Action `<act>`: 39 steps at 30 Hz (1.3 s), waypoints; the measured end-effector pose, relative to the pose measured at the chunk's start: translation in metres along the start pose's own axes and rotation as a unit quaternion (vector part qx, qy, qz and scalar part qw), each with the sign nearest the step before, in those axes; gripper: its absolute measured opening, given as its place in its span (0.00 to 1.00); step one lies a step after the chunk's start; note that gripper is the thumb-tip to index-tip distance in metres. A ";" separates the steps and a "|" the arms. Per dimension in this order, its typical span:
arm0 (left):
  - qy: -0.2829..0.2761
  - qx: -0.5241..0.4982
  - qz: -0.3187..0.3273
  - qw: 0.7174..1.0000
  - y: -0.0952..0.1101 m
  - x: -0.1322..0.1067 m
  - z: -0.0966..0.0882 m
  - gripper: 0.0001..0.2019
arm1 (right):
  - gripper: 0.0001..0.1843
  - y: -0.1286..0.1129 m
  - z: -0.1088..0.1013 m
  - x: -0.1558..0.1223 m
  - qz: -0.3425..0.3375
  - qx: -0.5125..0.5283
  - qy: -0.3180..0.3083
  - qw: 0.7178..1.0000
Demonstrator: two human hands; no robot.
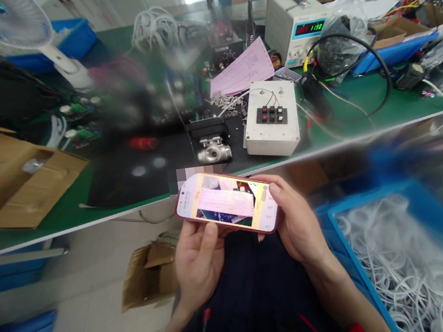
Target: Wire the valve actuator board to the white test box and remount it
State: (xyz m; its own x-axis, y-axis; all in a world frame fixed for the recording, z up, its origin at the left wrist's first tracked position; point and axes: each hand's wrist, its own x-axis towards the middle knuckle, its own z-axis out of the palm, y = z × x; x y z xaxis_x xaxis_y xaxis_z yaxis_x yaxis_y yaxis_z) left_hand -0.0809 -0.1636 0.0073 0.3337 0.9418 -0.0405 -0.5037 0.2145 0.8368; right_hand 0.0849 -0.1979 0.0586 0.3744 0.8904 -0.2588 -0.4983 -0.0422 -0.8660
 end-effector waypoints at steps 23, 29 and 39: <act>-0.014 0.016 0.019 1.000 -0.003 -0.001 -0.002 0.26 | 0.23 0.014 -0.004 0.000 -0.042 -0.048 0.023 0.998; -0.010 0.024 0.015 1.000 -0.004 -0.003 -0.003 0.27 | 0.25 0.017 -0.004 0.000 -0.054 -0.084 0.024 0.995; -0.023 0.029 0.011 0.999 -0.005 -0.005 -0.005 0.24 | 0.27 0.020 -0.004 0.001 -0.064 -0.116 0.047 0.990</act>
State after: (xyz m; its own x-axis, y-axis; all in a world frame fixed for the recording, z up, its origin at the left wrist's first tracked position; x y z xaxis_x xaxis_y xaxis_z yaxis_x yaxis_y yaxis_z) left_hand -0.0839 -0.1677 0.0009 0.3602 0.9329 0.0029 -0.4654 0.1770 0.8672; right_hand 0.0784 -0.1995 0.0390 0.5004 0.8490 -0.1696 -0.2534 -0.0437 -0.9664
